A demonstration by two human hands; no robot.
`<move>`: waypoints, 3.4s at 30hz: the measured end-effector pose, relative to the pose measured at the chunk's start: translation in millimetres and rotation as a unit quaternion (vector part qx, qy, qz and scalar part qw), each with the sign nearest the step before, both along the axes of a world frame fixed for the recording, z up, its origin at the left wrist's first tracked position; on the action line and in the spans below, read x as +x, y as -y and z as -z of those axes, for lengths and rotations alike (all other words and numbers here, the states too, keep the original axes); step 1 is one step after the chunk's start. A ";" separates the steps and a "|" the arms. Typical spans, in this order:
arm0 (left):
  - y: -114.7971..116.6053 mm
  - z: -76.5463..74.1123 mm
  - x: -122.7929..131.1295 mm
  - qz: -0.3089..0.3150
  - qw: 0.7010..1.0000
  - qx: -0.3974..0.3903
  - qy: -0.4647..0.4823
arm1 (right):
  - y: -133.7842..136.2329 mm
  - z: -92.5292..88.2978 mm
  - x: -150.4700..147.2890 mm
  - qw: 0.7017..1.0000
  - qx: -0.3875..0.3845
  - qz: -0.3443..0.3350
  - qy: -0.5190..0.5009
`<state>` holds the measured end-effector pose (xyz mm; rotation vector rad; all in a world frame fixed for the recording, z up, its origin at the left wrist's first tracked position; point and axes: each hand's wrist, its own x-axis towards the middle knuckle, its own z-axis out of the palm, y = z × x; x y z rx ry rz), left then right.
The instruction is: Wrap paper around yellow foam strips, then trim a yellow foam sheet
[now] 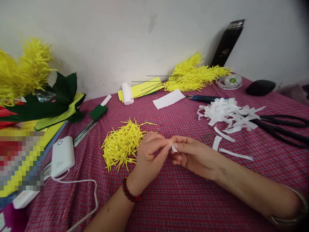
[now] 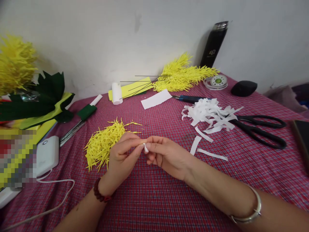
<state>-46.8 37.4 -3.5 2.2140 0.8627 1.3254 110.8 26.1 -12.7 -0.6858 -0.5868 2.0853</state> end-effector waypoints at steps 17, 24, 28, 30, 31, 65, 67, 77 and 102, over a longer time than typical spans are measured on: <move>7.4 2.9 3.1 -0.014 0.987 0.112 -0.112 | 0.1 -5.0 0.7 0.996 0.015 0.032 0.084; 8.5 10.3 8.6 -0.043 0.988 0.102 -0.104 | -0.3 -2.2 -0.8 0.994 0.007 0.042 0.097; 5.1 12.1 6.4 -0.026 0.987 0.086 -0.130 | -0.8 0.3 -0.1 0.996 -0.003 0.032 0.086; 3.1 12.0 5.0 -0.007 0.990 0.074 -0.120 | -1.1 1.3 0.6 0.996 -0.001 0.027 0.082; 2.2 11.7 4.6 0.000 0.993 0.060 -0.102 | -1.1 1.6 1.0 0.996 0.003 0.025 0.080; 5.9 12.0 13.4 -0.041 0.985 -0.163 0.050 | -2.4 -5.7 -1.1 0.961 0.105 0.074 0.246; 6.2 9.8 13.3 -0.052 0.985 -0.157 0.050 | -3.2 -6.0 -1.0 0.950 0.130 0.080 0.273; 9.1 4.2 14.0 -0.002 0.901 -0.417 0.116 | -3.2 -7.9 -1.0 0.896 0.224 0.076 0.377; 8.9 4.1 14.1 -0.024 0.928 -0.368 0.052 | -5.3 -6.0 3.5 0.768 0.381 0.077 0.509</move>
